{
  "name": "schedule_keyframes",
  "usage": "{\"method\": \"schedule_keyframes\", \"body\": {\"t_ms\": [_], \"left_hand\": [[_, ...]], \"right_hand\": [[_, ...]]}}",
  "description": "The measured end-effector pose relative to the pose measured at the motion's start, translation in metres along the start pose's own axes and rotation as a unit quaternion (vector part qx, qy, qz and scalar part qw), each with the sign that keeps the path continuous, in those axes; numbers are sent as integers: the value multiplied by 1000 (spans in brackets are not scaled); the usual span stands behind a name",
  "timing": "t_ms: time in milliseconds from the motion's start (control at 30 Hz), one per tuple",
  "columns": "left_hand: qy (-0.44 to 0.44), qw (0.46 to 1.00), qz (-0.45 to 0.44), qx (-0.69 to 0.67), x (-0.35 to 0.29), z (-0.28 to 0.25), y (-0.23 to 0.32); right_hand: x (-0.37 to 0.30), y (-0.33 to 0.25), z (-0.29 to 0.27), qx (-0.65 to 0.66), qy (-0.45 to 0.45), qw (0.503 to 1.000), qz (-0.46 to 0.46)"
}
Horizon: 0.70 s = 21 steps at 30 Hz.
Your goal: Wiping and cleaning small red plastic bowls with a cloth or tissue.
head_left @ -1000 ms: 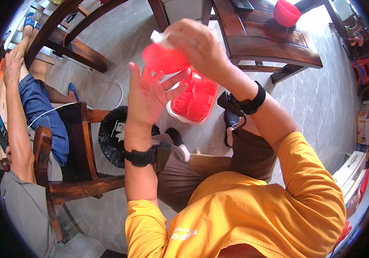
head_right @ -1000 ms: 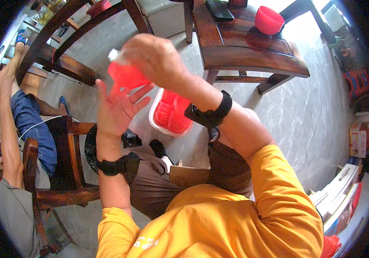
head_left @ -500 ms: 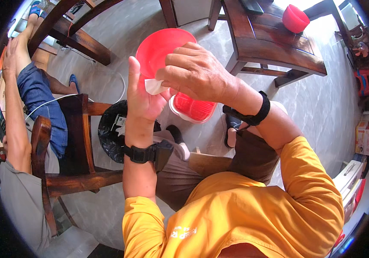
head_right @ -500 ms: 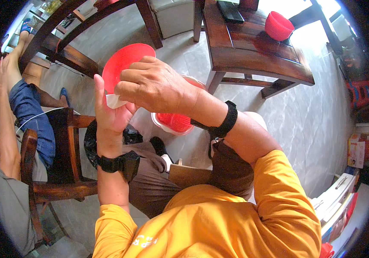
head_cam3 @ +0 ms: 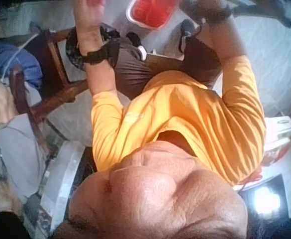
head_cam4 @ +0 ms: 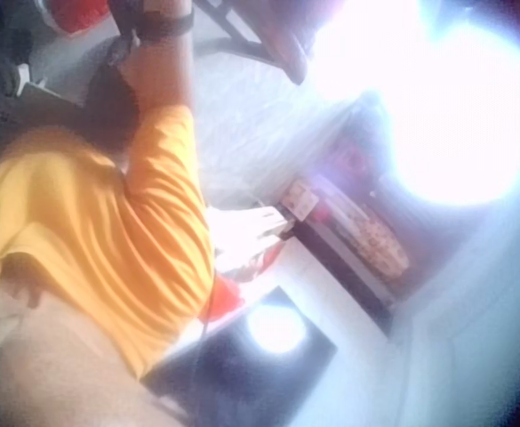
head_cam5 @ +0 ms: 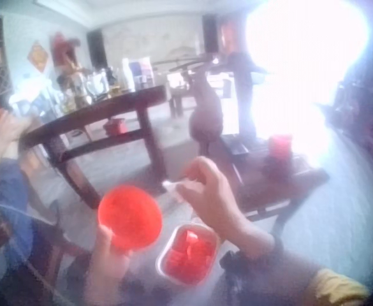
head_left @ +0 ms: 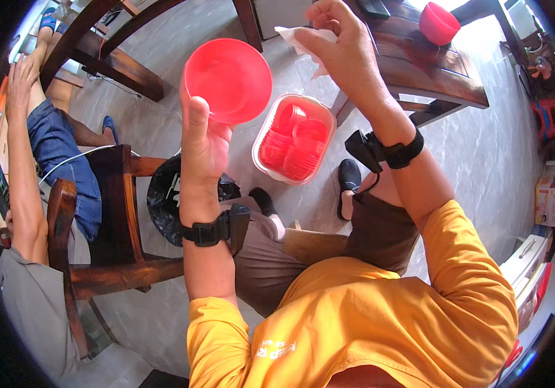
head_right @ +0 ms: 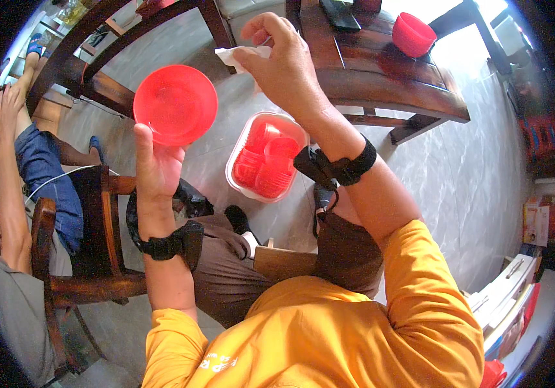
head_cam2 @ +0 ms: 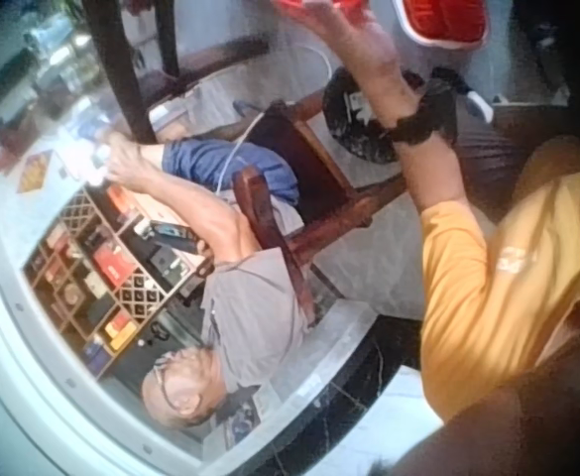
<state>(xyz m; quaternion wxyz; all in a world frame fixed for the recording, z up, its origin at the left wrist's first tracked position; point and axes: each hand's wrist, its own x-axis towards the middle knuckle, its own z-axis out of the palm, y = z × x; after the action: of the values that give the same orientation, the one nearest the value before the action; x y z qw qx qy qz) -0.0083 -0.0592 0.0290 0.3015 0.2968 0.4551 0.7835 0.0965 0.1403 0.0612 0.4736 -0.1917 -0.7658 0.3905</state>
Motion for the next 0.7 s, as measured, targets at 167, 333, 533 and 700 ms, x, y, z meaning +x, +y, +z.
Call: {"method": "schedule_keyframes", "body": {"t_ms": [167, 333, 533, 700], "left_hand": [[-15, 1000, 8, 12, 2, 2, -6], [-23, 999, 23, 28, 4, 5, -12], [-26, 995, 38, 84, -2, 22, -14], [-30, 985, 38, 165, -4, 24, -20]], "right_hand": [[-10, -3, 9, 154, -170, 970, 81], [-26, -7, 20, 207, -237, 947, 71], [-33, 4, 40, 38, -67, 988, -133], [-47, -1, 53, 60, -80, 992, -77]]}}
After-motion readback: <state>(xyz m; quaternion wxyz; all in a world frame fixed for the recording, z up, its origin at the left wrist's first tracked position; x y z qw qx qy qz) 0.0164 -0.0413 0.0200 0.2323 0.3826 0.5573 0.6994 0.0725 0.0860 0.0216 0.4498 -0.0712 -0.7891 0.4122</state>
